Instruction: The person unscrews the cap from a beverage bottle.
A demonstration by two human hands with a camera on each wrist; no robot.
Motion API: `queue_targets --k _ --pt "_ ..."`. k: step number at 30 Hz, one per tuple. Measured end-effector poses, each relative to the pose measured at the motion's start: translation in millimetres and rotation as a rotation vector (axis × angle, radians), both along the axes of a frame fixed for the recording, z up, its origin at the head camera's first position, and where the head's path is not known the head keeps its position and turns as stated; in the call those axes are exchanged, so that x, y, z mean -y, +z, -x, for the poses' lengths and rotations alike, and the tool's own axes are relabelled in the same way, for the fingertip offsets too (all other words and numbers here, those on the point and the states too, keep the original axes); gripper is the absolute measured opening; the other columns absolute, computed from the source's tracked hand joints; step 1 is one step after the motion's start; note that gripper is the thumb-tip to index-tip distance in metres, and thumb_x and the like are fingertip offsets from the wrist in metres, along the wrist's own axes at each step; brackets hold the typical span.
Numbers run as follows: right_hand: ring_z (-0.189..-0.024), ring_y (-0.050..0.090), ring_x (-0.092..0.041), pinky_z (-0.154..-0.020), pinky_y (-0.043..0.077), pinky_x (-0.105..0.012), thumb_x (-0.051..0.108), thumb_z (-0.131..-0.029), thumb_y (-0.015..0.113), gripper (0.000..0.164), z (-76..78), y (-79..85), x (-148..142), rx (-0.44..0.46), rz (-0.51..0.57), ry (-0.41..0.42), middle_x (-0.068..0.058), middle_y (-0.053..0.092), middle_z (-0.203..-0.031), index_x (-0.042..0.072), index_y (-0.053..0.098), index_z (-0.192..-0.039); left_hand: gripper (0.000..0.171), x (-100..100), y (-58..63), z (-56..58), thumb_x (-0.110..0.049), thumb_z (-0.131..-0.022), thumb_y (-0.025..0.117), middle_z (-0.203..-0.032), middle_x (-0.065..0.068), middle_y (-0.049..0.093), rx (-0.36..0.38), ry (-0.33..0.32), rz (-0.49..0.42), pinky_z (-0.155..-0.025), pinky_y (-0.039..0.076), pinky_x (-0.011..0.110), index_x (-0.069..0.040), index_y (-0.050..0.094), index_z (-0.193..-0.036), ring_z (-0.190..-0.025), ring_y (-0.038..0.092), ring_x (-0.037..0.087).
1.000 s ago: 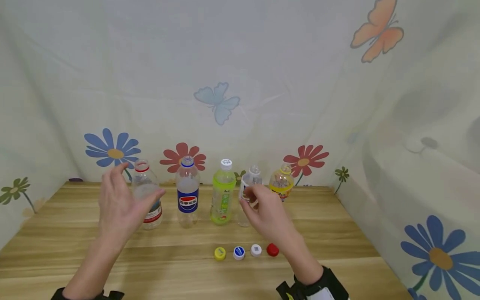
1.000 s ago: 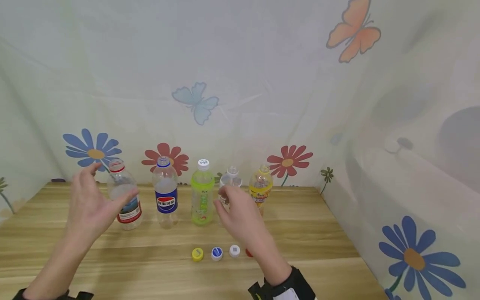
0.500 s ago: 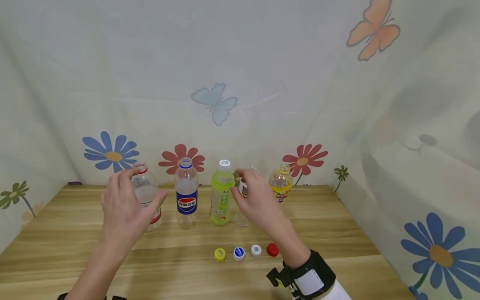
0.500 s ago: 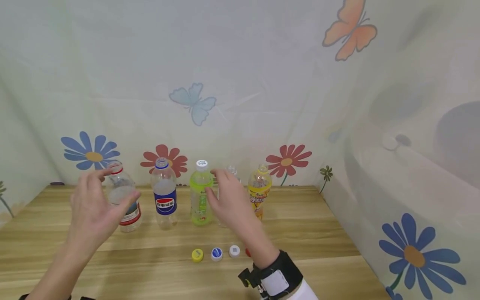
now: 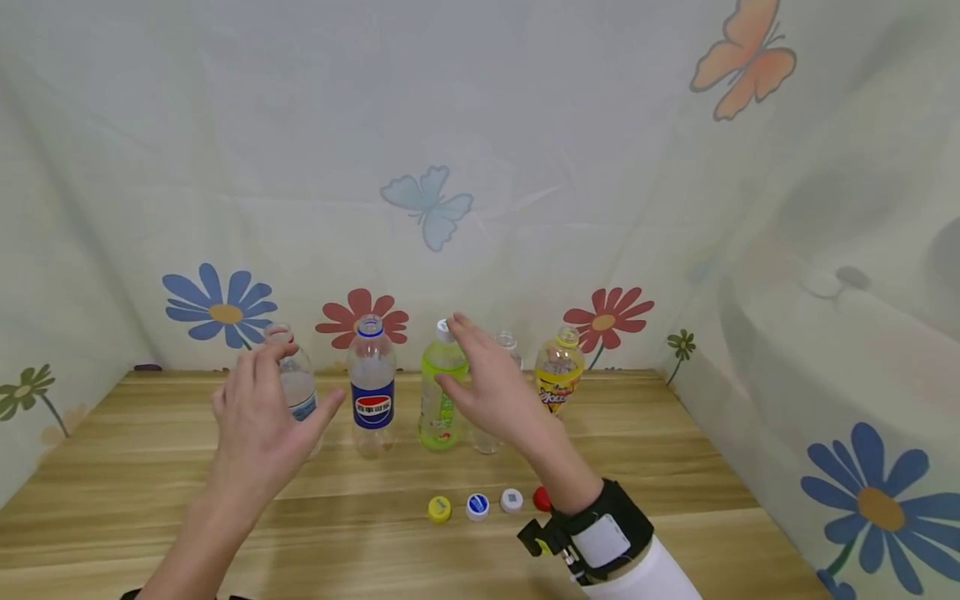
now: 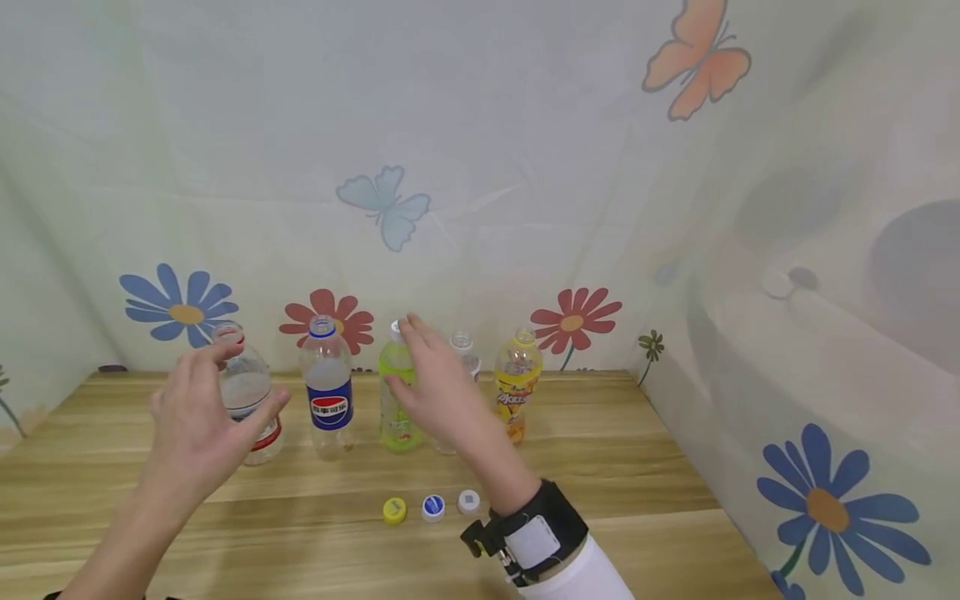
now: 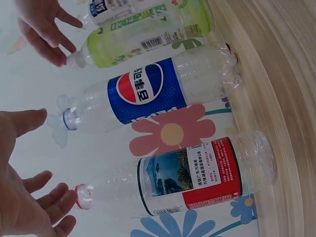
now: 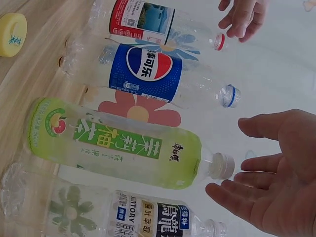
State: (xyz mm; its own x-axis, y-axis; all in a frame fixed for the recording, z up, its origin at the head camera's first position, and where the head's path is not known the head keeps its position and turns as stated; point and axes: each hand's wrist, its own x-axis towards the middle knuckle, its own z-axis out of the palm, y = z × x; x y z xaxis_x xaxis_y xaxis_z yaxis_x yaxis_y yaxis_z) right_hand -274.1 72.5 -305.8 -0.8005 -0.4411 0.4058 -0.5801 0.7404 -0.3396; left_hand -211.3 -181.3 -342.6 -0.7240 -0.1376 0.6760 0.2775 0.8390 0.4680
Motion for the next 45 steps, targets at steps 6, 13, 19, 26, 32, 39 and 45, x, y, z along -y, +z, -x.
queue_targets --k 6,13,19,26,32,39,45 --pt "-0.139 0.036 -0.024 -0.107 0.033 -0.035 0.029 -0.095 0.067 0.064 3.5 1.4 4 0.004 -0.052 -0.013 -0.005 0.03 -0.155 0.009 0.039 -0.149 0.076 -2 -2.3 0.7 -0.026 -0.075 0.087 -0.128 0.019 0.044 -0.019 -0.019 0.006 -0.09 0.025 0.058 0.0 0.043 -0.132 -0.117 0.04 0.038" --pt "-0.117 0.055 -0.021 -0.093 0.046 -0.026 0.026 -0.094 0.069 0.06 4.3 0.3 7 -0.056 -0.031 -0.029 -0.007 0.041 -0.142 0.006 0.046 -0.145 0.075 -1 -4.2 0.8 -0.026 -0.075 0.086 -0.127 0.019 0.045 -0.032 -0.034 0.017 -0.089 0.024 0.057 0.001 0.045 -0.132 -0.117 0.041 0.038" --pt "-0.1 0.058 -0.015 -0.081 0.049 -0.019 0.021 -0.094 0.069 0.043 2.0 -1.6 8 -0.099 0.025 -0.034 -0.004 0.045 -0.128 0.007 0.057 -0.133 0.076 -1 -4.6 -0.3 -0.026 -0.075 0.086 -0.127 0.02 0.044 -0.025 -0.034 0.032 -0.089 0.024 0.059 0.001 0.044 -0.132 -0.117 0.04 0.038" --pt "-0.1 0.057 -0.012 -0.08 0.047 -0.015 0.014 -0.093 0.07 0.021 -1.2 0.0 8 -0.103 0.094 -0.017 0.003 0.055 -0.114 0.012 0.062 -0.112 0.075 -2 -3.9 -1.0 -0.025 -0.076 0.085 -0.128 0.02 0.043 -0.02 -0.037 0.038 -0.089 0.023 0.059 0.001 0.044 -0.133 -0.117 0.039 0.037" --pt "-0.101 0.059 -0.013 -0.078 0.048 -0.014 0.013 -0.094 0.069 0.021 -5.5 2.7 5 -0.046 0.119 -0.011 0.001 0.059 -0.113 0.012 0.063 -0.114 0.075 -4 -2.4 -1.5 -0.026 -0.077 0.085 -0.132 0.02 0.042 0.009 -0.053 0.04 -0.093 0.022 0.059 0.0 0.044 -0.135 -0.12 0.037 0.038" --pt "-0.095 0.061 -0.013 -0.076 0.049 -0.014 0.011 -0.093 0.07 0.028 -11.4 6.2 -1 -0.001 0.148 0.019 -0.002 0.06 -0.115 0.007 0.064 -0.12 0.074 -7 -3.4 -2.0 -0.022 -0.076 0.086 -0.129 0.018 0.042 0.015 -0.085 0.035 -0.093 0.025 0.059 -0.001 0.045 -0.134 -0.118 0.039 0.04" --pt "-0.093 0.061 -0.013 -0.074 0.051 -0.016 0.012 -0.091 0.072 0.03 -21.6 14.9 -7 0.021 0.188 0.052 -0.001 0.06 -0.112 0.005 0.065 -0.12 0.074 -7 -6.5 -0.3 -0.025 -0.075 0.086 -0.126 0.019 0.043 0.012 -0.124 0.079 -0.092 0.031 0.058 0.002 0.048 -0.133 -0.114 0.041 0.038"
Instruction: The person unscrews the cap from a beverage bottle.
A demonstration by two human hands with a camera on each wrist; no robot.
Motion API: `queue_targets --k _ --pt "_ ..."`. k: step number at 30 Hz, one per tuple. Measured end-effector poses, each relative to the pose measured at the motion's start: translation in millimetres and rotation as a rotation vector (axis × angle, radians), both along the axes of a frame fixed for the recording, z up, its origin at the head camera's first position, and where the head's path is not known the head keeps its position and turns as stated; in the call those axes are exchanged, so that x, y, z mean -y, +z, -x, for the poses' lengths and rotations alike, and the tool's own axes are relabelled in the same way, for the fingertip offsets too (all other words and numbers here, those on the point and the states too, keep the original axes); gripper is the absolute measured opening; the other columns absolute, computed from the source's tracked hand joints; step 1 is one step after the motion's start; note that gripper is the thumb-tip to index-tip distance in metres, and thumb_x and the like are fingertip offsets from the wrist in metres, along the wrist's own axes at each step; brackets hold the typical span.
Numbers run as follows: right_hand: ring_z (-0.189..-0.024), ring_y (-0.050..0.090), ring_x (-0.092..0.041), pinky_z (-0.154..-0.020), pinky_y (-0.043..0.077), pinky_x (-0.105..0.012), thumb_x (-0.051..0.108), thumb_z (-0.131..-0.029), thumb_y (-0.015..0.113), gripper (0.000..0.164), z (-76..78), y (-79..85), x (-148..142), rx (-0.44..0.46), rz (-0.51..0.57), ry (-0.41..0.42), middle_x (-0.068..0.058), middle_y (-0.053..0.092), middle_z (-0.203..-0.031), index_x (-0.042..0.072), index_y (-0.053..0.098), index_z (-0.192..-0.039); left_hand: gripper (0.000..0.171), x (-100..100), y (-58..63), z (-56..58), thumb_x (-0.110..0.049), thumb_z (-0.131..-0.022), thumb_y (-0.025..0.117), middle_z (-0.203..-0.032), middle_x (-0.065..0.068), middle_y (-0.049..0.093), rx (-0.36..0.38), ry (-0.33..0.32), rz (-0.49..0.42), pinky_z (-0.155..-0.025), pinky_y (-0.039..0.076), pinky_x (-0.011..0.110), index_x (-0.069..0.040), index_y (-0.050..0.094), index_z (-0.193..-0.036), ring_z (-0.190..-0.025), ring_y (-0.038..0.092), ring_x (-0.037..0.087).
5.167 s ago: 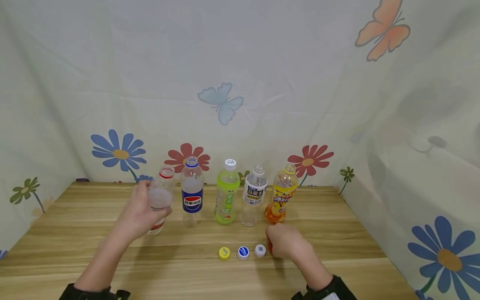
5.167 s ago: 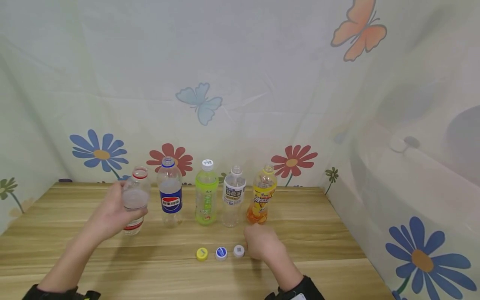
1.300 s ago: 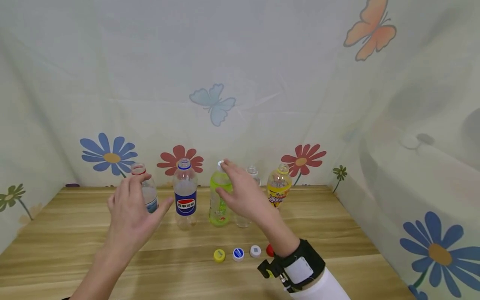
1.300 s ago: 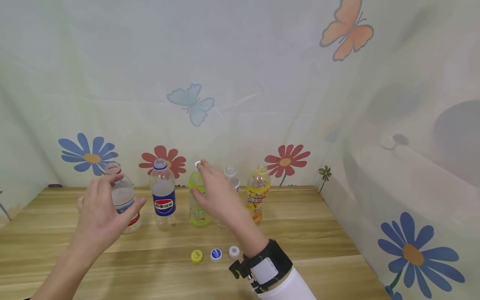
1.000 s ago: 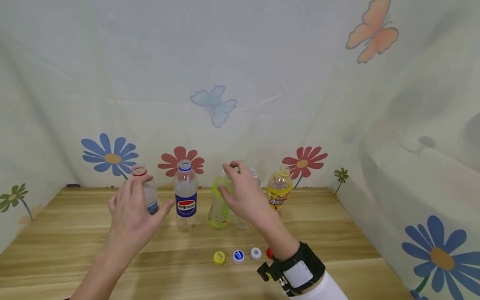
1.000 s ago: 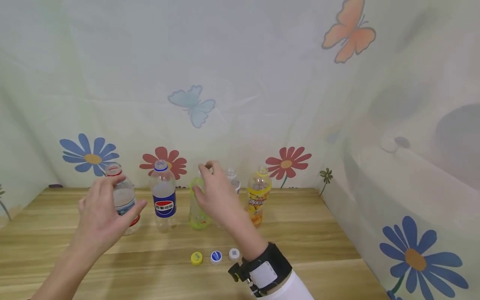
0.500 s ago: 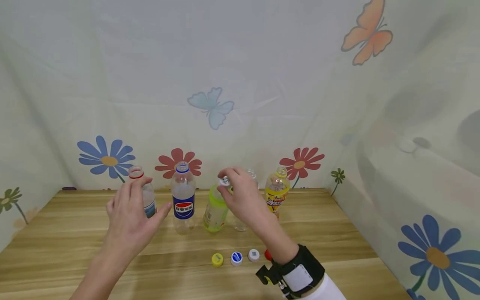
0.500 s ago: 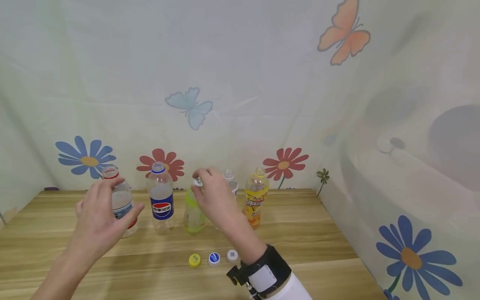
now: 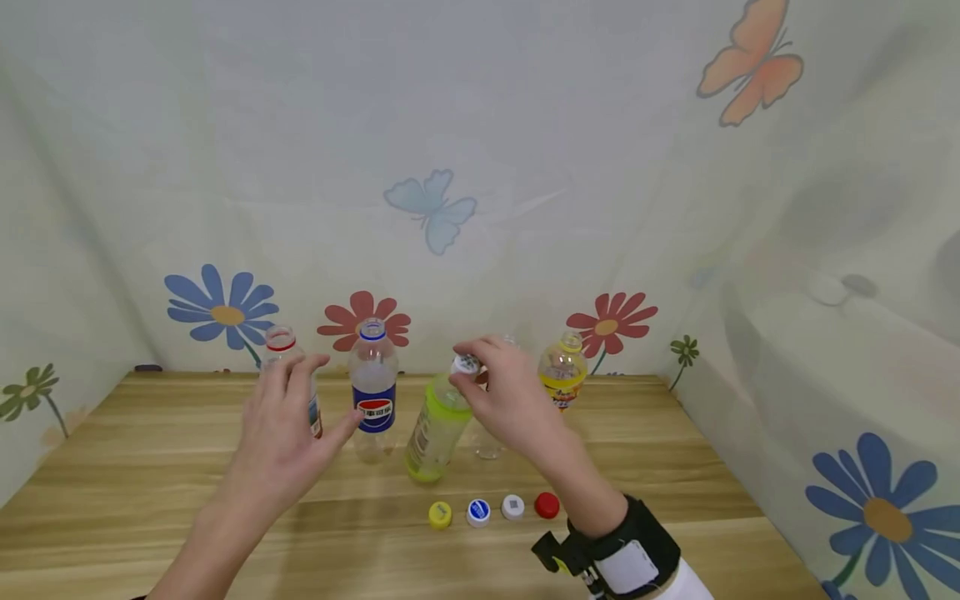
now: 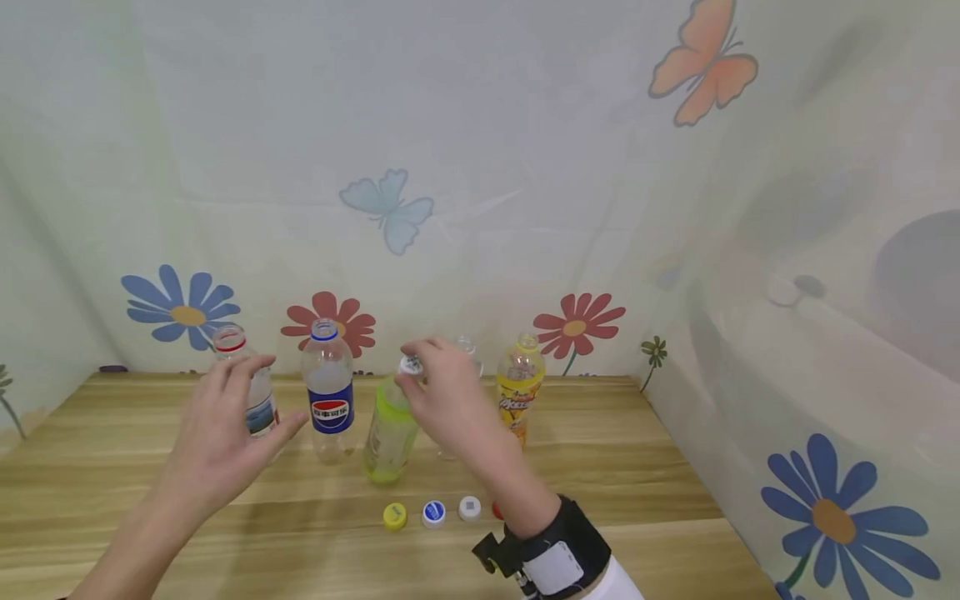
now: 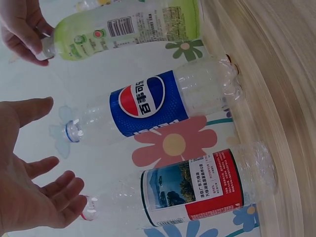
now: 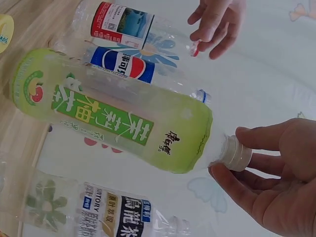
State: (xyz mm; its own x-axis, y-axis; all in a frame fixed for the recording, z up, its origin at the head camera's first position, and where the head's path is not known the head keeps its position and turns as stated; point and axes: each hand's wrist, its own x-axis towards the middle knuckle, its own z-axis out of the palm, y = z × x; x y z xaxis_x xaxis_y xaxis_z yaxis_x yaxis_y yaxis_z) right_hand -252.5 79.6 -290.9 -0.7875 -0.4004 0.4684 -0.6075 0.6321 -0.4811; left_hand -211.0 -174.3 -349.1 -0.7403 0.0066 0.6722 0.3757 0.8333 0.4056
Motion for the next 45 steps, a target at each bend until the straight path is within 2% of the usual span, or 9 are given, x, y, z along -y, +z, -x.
queue_targets --k 4,6,14,19,23,28,37,41,45 --pt "-0.091 0.061 -0.011 -0.072 0.05 -0.014 0.011 -0.09 0.074 0.027 -6.0 2.3 -4 -0.037 0.031 0.03 0.001 0.06 -0.108 0.005 0.066 -0.115 0.078 -3 0.8 -0.5 -0.03 -0.074 0.087 -0.125 0.017 0.044 0.021 -0.023 0.028 -0.092 0.034 0.054 0.003 0.048 -0.133 -0.113 0.042 0.036" --pt "-0.09 0.06 -0.009 -0.071 0.05 -0.013 0.011 -0.089 0.075 0.025 -8.7 1.6 -6 -0.055 0.051 0.045 0.003 0.06 -0.105 0.006 0.067 -0.112 0.08 -6 1.5 -1.9 -0.032 -0.075 0.086 -0.125 0.016 0.044 0.058 -0.036 0.033 -0.094 0.036 0.053 0.002 0.047 -0.135 -0.113 0.043 0.036" --pt "-0.084 0.06 -0.006 -0.07 0.053 -0.02 0.011 -0.087 0.076 0.023 -20.5 -2.6 -11 -0.078 0.145 0.12 0.007 0.06 -0.1 0.007 0.067 -0.108 0.098 -14 2.8 -9.4 -0.049 -0.076 0.082 -0.136 0.013 0.042 0.307 -0.124 0.09 -0.099 0.038 0.052 -0.004 0.034 -0.149 -0.124 0.042 0.034" --pt "-0.081 0.06 -0.006 -0.069 0.054 -0.023 0.013 -0.087 0.077 0.024 -27.6 -5.0 -12 -0.083 0.183 0.164 0.008 0.06 -0.097 0.008 0.066 -0.107 0.105 -19 1.2 -12.7 -0.061 -0.071 0.08 -0.141 0.01 0.039 0.408 -0.157 0.119 -0.097 0.041 0.051 -0.011 0.033 -0.151 -0.127 0.043 0.032" --pt "-0.082 0.062 -0.007 -0.071 0.054 -0.024 0.013 -0.085 0.078 0.025 -32.8 -8.1 -13 -0.057 0.235 0.19 0.008 0.061 -0.097 0.01 0.065 -0.107 0.107 -22 -0.5 -13.6 -0.063 -0.071 0.079 -0.145 0.008 0.038 0.477 -0.19 0.124 -0.097 0.041 0.051 -0.017 0.029 -0.154 -0.13 0.042 0.031" --pt "-0.085 0.064 -0.012 -0.073 0.055 -0.025 0.01 -0.085 0.078 0.026 -38.2 -13.3 -15 -0.017 0.309 0.224 0.006 0.062 -0.098 0.009 0.065 -0.107 0.105 -24 -3.6 -13.1 -0.058 -0.07 0.082 -0.143 0.006 0.043 0.478 -0.229 0.139 -0.097 0.042 0.049 -0.017 0.032 -0.153 -0.128 0.046 0.03" --pt "-0.091 0.065 -0.013 -0.074 0.055 -0.027 0.011 -0.085 0.078 0.023 -40.6 -21.8 -18 0.019 0.403 0.228 0.004 0.062 -0.098 0.011 0.065 -0.105 0.105 -27 -8.4 -13.0 -0.054 -0.068 0.086 -0.14 0.002 0.047 0.467 -0.282 0.127 -0.099 0.042 0.043 -0.021 0.033 -0.152 -0.125 0.05 0.023" --pt "-0.093 0.064 -0.015 -0.076 0.055 -0.028 0.012 -0.086 0.077 0.024 -42.1 -26.5 -20 0.048 0.438 0.23 0.003 0.062 -0.1 0.01 0.065 -0.107 0.099 -29 -8.2 -13.1 -0.049 -0.07 0.087 -0.138 -0.001 0.049 0.482 -0.286 0.12 -0.098 0.044 0.041 -0.021 0.037 -0.15 -0.123 0.052 0.02" --pt "-0.095 0.063 -0.018 -0.076 0.055 -0.029 0.012 -0.087 0.076 0.025 -41.7 -31.0 -23 0.068 0.472 0.238 0.002 0.062 -0.103 0.011 0.064 -0.108 0.086 -31 -6.2 -13.2 -0.046 -0.071 0.086 -0.132 -0.007 0.054 0.49 -0.258 0.141 -0.094 0.047 0.036 -0.022 0.046 -0.144 -0.113 0.057 0.014"
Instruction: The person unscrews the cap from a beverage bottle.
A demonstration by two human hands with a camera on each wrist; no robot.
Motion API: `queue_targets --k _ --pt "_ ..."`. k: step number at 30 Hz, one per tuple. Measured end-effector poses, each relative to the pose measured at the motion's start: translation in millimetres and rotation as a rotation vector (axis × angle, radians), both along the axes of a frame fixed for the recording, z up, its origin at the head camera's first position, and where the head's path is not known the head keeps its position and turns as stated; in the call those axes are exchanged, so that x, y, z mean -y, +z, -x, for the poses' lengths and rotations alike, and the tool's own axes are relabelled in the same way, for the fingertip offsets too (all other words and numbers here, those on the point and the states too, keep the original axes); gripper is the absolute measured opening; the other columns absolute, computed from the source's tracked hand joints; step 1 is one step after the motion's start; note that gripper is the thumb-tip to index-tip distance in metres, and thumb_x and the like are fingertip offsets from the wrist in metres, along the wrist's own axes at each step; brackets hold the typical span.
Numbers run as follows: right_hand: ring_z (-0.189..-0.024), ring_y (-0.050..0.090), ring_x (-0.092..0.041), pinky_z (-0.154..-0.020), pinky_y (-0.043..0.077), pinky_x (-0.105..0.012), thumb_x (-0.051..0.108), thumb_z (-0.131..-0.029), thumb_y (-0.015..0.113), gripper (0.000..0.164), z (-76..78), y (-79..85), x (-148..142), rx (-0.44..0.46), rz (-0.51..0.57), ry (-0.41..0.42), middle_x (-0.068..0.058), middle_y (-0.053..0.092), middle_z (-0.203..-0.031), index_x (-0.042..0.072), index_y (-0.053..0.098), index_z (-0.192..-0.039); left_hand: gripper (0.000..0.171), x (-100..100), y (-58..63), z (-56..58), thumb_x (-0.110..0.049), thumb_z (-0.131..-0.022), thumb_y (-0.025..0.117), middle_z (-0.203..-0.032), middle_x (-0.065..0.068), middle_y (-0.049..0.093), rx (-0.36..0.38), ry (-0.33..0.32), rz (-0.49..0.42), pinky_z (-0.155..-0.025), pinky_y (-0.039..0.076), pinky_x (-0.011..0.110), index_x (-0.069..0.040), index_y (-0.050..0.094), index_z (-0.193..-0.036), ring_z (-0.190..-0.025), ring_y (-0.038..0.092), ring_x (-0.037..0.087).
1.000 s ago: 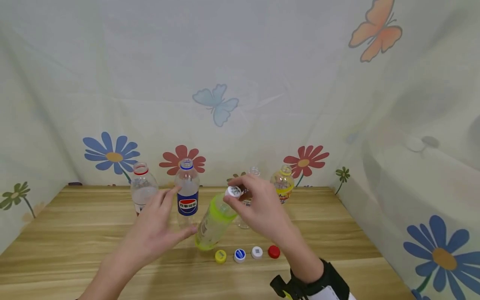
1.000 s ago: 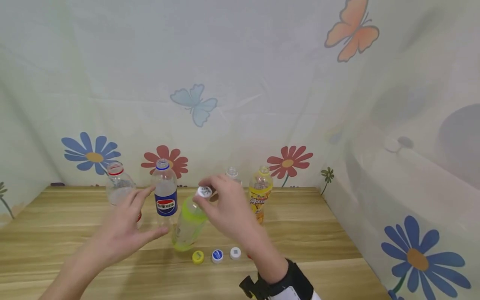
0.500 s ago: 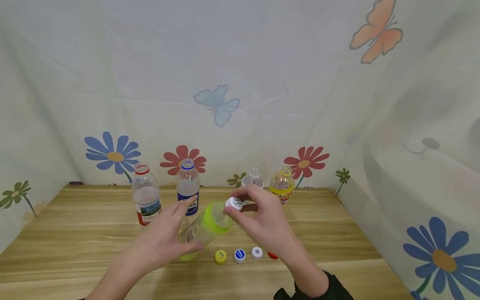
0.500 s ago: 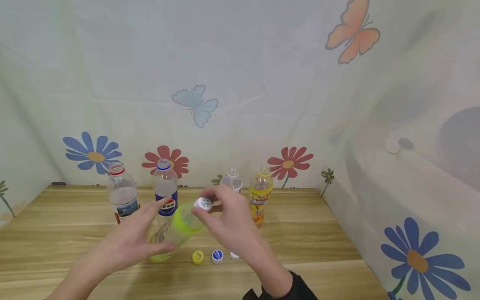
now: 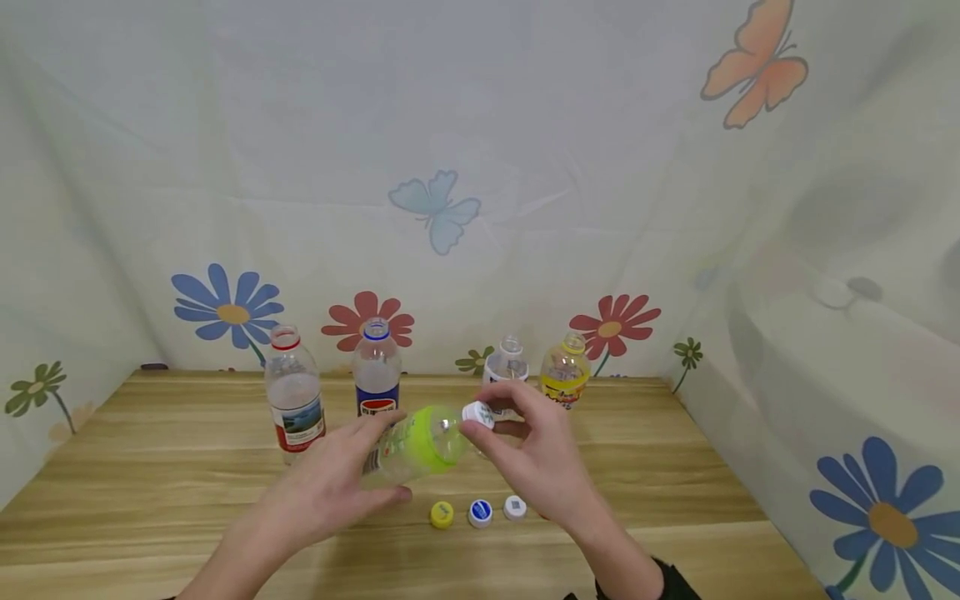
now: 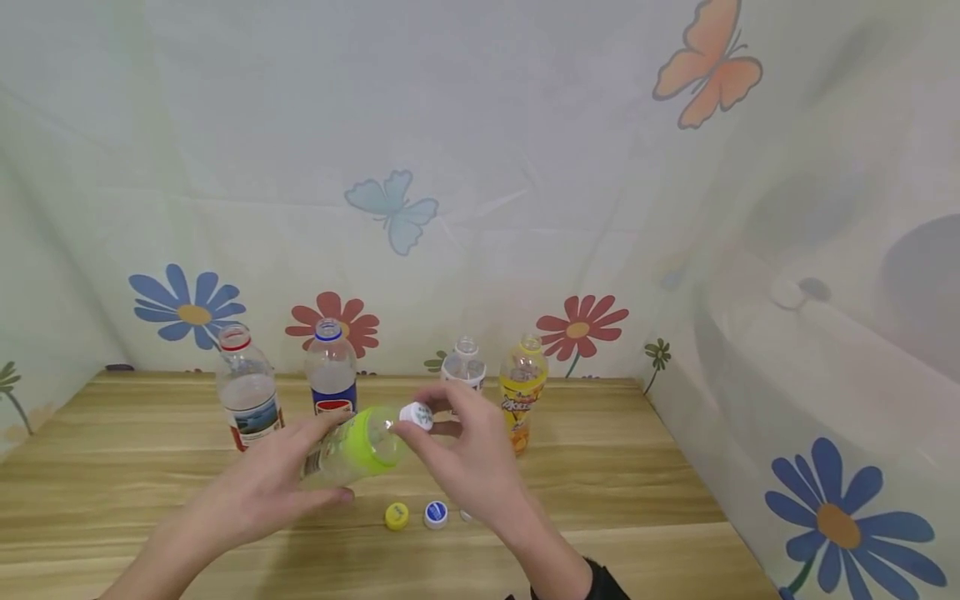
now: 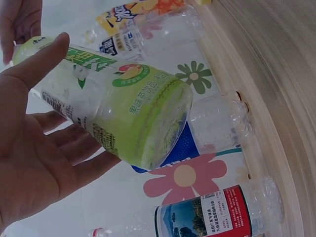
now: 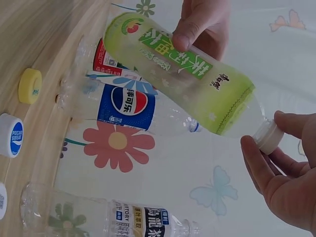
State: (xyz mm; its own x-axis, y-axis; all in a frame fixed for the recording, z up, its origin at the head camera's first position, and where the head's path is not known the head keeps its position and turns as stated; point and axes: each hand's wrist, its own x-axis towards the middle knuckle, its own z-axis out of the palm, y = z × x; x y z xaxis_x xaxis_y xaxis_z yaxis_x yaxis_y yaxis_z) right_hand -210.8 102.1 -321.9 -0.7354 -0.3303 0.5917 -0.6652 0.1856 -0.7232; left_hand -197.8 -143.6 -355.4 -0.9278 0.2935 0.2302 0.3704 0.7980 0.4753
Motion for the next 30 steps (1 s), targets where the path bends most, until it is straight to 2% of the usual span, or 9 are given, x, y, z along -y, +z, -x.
queue_targets --k 4,9,15,19,23,30 --pt "-0.095 0.063 -0.018 -0.075 0.055 -0.03 0.013 -0.087 0.076 0.025 1.5 -4.6 -3 0.019 0.001 -0.016 0.002 0.062 -0.103 0.012 0.065 -0.109 0.078 -2 1.7 -0.2 -0.046 -0.072 0.086 -0.128 -0.008 0.057 -0.003 0.018 0.04 -0.091 0.049 0.035 -0.021 0.053 -0.138 -0.109 0.059 0.012" --pt "-0.094 0.062 -0.015 -0.075 0.055 -0.03 0.018 -0.091 0.073 0.02 3.0 -9.4 -7 0.008 -0.039 -0.048 0.005 0.062 -0.102 0.014 0.065 -0.108 0.075 -2 2.2 0.0 -0.046 -0.073 0.086 -0.125 -0.007 0.059 -0.008 0.014 0.085 -0.088 0.05 0.033 -0.021 0.055 -0.137 -0.105 0.059 0.01" --pt "-0.083 0.06 -0.015 -0.067 0.055 -0.027 0.021 -0.093 0.07 0.015 4.3 -12.7 -9 -0.027 -0.09 -0.097 0.007 0.061 -0.095 0.016 0.066 -0.107 0.076 -3 2.8 0.4 -0.048 -0.073 0.084 -0.122 -0.008 0.06 0.023 0.008 0.12 -0.085 0.051 0.031 -0.023 0.054 -0.138 -0.1 0.059 0.009" --pt "-0.073 0.057 -0.014 -0.059 0.052 -0.025 0.025 -0.093 0.071 0.014 5.1 -14.2 -11 -0.019 -0.124 -0.149 0.006 0.058 -0.087 0.017 0.067 -0.104 0.077 -4 2.9 -0.2 -0.05 -0.073 0.084 -0.124 -0.007 0.06 0.025 0.013 0.139 -0.086 0.05 0.033 -0.023 0.054 -0.139 -0.103 0.059 0.01" --pt "-0.069 0.057 -0.013 -0.058 0.051 -0.025 0.023 -0.091 0.072 0.01 4.8 -16.2 -13 -0.001 -0.148 -0.176 0.008 0.059 -0.084 0.019 0.067 -0.099 0.076 -5 3.0 -0.3 -0.051 -0.073 0.083 -0.125 -0.005 0.06 0.026 0.007 0.153 -0.087 0.05 0.034 -0.022 0.055 -0.138 -0.104 0.06 0.012" --pt "-0.068 0.056 -0.011 -0.058 0.051 -0.023 0.019 -0.093 0.07 0.008 5.5 -16.9 -12 -0.004 -0.197 -0.143 0.009 0.059 -0.084 0.017 0.066 -0.099 0.071 -4 1.3 -0.8 -0.049 -0.071 0.084 -0.114 -0.005 0.065 -0.063 0.005 0.223 -0.079 0.05 0.029 -0.019 0.061 -0.132 -0.092 0.061 0.009"
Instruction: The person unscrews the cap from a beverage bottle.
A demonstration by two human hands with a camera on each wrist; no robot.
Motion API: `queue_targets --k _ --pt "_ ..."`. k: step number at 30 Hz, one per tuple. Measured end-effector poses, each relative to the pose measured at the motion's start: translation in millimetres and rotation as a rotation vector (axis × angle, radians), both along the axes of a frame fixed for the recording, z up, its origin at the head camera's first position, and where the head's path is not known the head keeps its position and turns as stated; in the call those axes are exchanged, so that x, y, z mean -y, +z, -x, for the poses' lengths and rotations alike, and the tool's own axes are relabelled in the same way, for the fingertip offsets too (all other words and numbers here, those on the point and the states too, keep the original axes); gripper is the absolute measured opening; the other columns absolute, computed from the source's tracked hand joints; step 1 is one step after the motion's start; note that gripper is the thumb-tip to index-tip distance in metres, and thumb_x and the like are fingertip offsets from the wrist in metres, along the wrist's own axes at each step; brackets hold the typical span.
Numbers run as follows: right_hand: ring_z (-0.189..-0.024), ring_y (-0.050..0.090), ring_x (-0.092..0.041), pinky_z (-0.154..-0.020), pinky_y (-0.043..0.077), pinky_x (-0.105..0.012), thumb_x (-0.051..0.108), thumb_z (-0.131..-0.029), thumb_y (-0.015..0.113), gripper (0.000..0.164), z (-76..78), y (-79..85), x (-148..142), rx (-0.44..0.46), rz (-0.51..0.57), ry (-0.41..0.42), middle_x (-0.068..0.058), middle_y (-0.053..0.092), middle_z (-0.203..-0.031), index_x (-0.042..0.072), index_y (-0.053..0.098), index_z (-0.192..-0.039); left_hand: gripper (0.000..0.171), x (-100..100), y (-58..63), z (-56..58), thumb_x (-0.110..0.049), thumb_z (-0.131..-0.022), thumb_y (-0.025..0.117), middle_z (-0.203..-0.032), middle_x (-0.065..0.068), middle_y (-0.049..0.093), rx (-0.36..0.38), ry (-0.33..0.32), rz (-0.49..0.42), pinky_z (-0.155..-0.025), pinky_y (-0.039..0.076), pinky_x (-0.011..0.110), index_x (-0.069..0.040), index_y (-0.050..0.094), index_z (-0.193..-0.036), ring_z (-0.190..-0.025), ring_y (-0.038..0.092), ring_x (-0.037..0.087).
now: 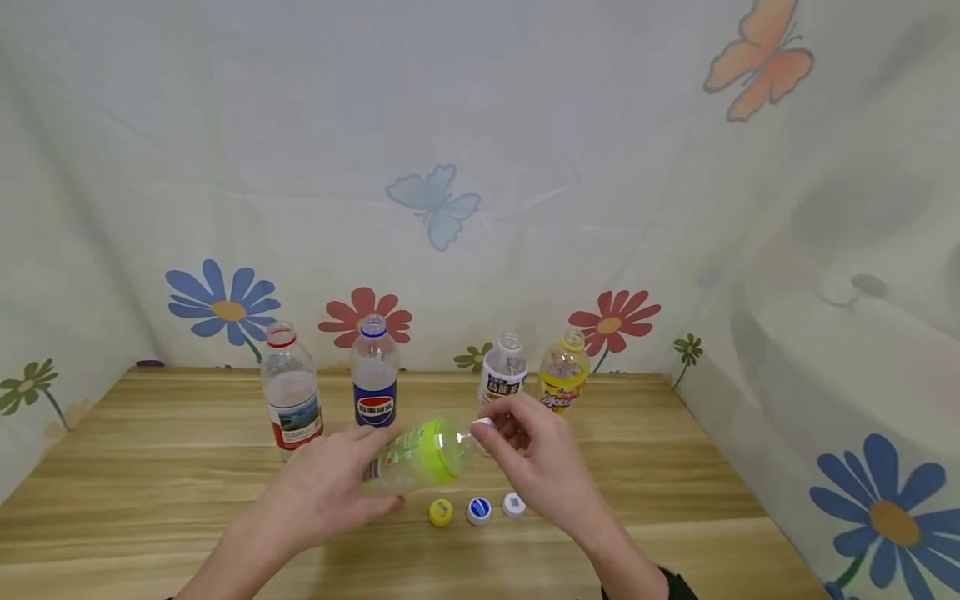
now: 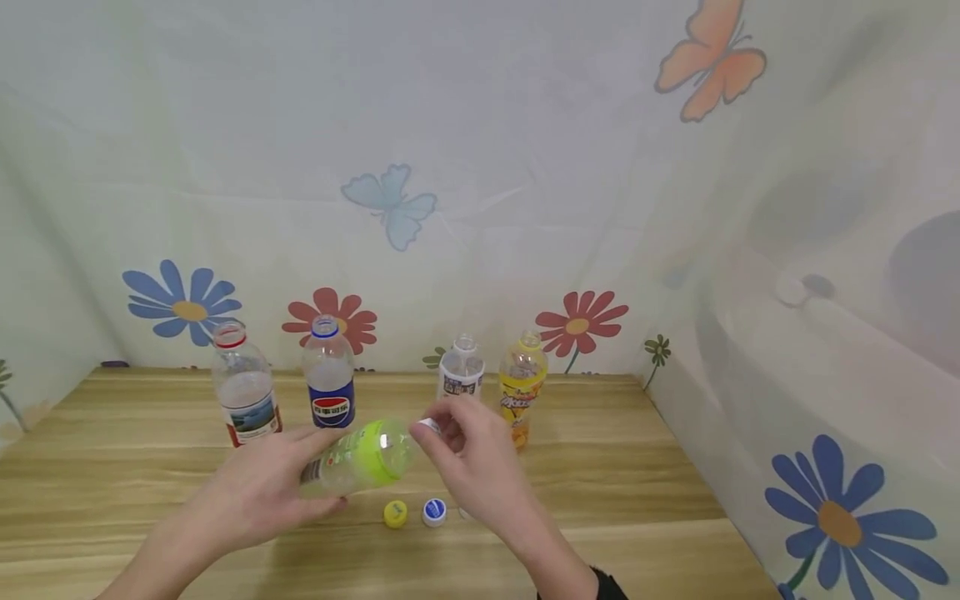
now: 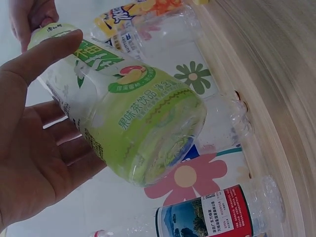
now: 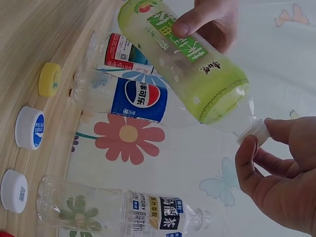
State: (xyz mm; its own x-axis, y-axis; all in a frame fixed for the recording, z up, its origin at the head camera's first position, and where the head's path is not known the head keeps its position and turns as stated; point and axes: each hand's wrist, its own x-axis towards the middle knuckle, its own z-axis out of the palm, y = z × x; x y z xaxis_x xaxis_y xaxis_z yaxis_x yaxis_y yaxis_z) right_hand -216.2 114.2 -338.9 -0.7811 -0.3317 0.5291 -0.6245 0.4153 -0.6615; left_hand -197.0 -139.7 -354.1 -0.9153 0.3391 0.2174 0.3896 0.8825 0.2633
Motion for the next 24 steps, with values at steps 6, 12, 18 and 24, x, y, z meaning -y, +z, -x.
queue_targets --k 6,12,18,24 --pt "-0.068 0.056 -0.011 -0.059 0.051 -0.023 0.02 -0.094 0.069 0.009 1.1 -1.4 1.0 0.021 -0.023 0.012 0.009 0.058 -0.084 0.016 0.065 -0.101 0.068 0.8 0.4 -0.5 -0.048 -0.071 0.083 -0.103 -0.009 0.065 0.023 -0.002 0.001 -0.073 0.05 0.026 -0.02 0.062 -0.13 -0.084 0.059 0.006" --pt "-0.07 0.056 -0.011 -0.06 0.051 -0.023 0.016 -0.093 0.07 0.009 -0.1 -2.9 1.9 0.024 -0.009 0.02 0.008 0.058 -0.085 0.016 0.064 -0.1 0.06 2.4 -0.7 -0.6 -0.045 -0.071 0.083 -0.088 -0.013 0.063 -0.012 -0.035 0.012 -0.064 0.047 0.022 -0.021 0.063 -0.122 -0.073 0.056 0.003" --pt "-0.07 0.056 -0.012 -0.059 0.051 -0.024 0.012 -0.092 0.07 0.01 -2.1 -2.6 2.2 0.024 0.019 0.031 0.008 0.059 -0.086 0.015 0.065 -0.1 0.057 3.1 -0.8 -0.3 -0.043 -0.071 0.081 -0.083 -0.014 0.062 -0.04 -0.058 0.029 -0.06 0.047 0.021 -0.02 0.064 -0.12 -0.069 0.056 0.002" --pt "-0.071 0.057 -0.013 -0.06 0.052 -0.025 0.01 -0.092 0.07 0.011 -3.2 -1.8 2.3 0.033 0.038 0.034 0.007 0.06 -0.087 0.015 0.066 -0.101 0.056 3.7 -0.2 -0.2 -0.042 -0.071 0.081 -0.078 -0.015 0.061 -0.052 -0.084 0.025 -0.057 0.045 0.019 -0.018 0.065 -0.119 -0.065 0.054 0.0"
